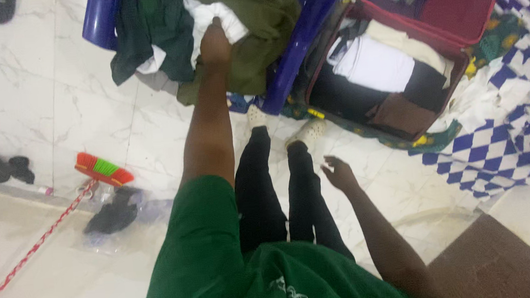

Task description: The person picks up several garments from a chair and a surface, folding a black t-shirt, a brown cloth, and multiple white and grey shirts one by one before placing them into an open suitcase.

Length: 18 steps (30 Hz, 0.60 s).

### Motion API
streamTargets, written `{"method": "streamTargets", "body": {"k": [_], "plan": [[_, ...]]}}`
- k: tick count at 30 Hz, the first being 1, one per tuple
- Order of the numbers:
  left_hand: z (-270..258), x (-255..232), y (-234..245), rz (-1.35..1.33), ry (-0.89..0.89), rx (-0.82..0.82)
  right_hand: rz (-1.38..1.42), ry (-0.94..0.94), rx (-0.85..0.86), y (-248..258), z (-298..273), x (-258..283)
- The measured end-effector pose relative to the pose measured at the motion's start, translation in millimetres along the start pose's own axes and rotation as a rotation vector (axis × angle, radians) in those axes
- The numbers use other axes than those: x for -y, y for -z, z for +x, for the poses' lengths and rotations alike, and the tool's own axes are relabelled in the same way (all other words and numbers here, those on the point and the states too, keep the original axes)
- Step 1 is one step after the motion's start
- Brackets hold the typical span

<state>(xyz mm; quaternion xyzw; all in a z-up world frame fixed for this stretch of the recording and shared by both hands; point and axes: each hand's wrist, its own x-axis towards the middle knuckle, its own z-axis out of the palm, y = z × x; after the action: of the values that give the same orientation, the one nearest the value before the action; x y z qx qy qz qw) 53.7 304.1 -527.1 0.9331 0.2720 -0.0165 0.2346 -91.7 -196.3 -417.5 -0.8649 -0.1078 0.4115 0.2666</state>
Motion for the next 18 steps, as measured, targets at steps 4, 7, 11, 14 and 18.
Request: {"method": "streamTargets", "body": {"k": [4, 7, 11, 14, 18], "plan": [[-13.5, 9.2, 24.8, -0.058, -0.058, 0.02, 0.076, -0.064, 0.002, 0.8, -0.4, 29.9], [-43.9, -1.2, 41.9, -0.19, -0.144, 0.0, 0.139, -0.077, 0.037, -0.7, -8.6, 39.6], [-92.9, -13.2, 87.8, -0.397, -0.033, -0.006, 0.22, -0.237, 0.109, -9.2, -16.6, 47.7], [-115.2, -40.5, 122.3, -0.471, -0.035, -0.047, 0.178, -0.183, 0.142, -8.7, -13.3, 47.2], [-144.0, -72.9, 143.7, -0.564, -0.105, -0.054, 0.025, -0.209, 0.165, 3.9, -11.4, 62.2]]}}
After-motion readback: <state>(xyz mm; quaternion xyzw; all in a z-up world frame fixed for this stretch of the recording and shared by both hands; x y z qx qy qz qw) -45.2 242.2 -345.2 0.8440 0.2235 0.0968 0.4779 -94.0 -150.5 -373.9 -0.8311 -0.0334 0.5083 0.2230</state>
